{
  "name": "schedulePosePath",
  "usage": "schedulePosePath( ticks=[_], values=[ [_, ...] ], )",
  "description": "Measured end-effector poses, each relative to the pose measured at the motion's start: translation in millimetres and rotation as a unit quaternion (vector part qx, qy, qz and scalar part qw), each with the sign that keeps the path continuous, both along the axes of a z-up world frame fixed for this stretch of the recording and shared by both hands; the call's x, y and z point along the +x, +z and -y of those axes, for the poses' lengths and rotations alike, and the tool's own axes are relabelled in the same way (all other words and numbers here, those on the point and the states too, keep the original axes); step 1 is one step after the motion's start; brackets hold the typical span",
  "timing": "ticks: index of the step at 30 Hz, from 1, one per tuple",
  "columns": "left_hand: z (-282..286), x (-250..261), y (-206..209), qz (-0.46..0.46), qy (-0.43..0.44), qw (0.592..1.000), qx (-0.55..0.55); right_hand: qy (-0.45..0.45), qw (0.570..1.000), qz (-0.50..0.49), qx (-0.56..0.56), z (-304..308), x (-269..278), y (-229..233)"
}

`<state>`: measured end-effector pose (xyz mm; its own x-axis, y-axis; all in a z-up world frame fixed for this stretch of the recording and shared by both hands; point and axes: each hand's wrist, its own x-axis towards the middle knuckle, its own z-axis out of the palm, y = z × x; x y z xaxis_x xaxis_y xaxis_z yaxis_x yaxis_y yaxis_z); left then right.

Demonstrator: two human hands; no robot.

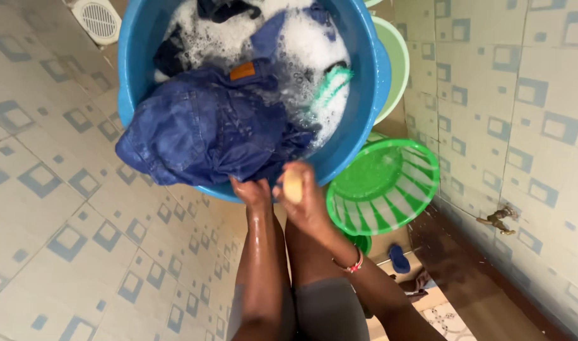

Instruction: The person washes clothes in a blue basin, using a bar of soap and a brush to scrub the fabric before moving the item between basins.

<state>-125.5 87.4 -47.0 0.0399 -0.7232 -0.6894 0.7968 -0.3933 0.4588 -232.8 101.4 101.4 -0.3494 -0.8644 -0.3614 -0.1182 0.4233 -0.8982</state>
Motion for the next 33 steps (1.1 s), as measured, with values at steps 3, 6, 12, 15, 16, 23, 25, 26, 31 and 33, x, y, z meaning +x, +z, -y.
schedulePosePath(
  ticks=[3,6,12,15,16,23,25,26,31,33],
  values=[
    [-12.5,-4.3,5.4,-0.054,0.012,0.998,0.024,0.008,0.991,-0.136,-0.009,3.2,-16.8,3.2],
    [-48.5,5.1,26.6,0.074,-0.130,0.988,-0.028,0.151,0.957,-0.237,-0.077,16.8,3.7,2.7],
    [-104.3,52.9,71.3,0.014,-0.069,0.997,0.035,0.214,0.964,-0.155,-0.025,59.0,23.9,-60.8],
    [-107.3,76.1,70.6,-0.025,-0.051,0.998,0.037,0.273,0.942,-0.102,-0.167,31.4,34.3,-60.2],
    [-105.5,83.1,65.0,-0.054,-0.035,0.997,0.044,0.264,0.944,-0.087,-0.176,28.3,33.7,-61.6],
    [-114.9,86.3,62.2,-0.068,-0.031,0.990,0.121,0.230,0.949,-0.149,-0.155,20.1,36.5,-88.5],
    [-110.5,88.3,66.3,-0.063,-0.036,0.989,0.130,0.209,0.948,-0.211,-0.116,37.6,32.9,-112.2],
    [-109.7,87.3,66.2,-0.061,-0.040,0.990,0.120,0.188,0.952,-0.228,-0.081,47.7,28.7,-123.9],
    [-110.3,92.0,66.1,-0.056,-0.045,0.990,0.122,0.115,0.985,-0.127,-0.030,29.0,25.7,-99.9],
    [-112.0,95.6,60.4,-0.084,-0.030,0.988,0.124,0.165,0.975,-0.122,-0.079,6.2,30.3,-69.2]
  ],
)
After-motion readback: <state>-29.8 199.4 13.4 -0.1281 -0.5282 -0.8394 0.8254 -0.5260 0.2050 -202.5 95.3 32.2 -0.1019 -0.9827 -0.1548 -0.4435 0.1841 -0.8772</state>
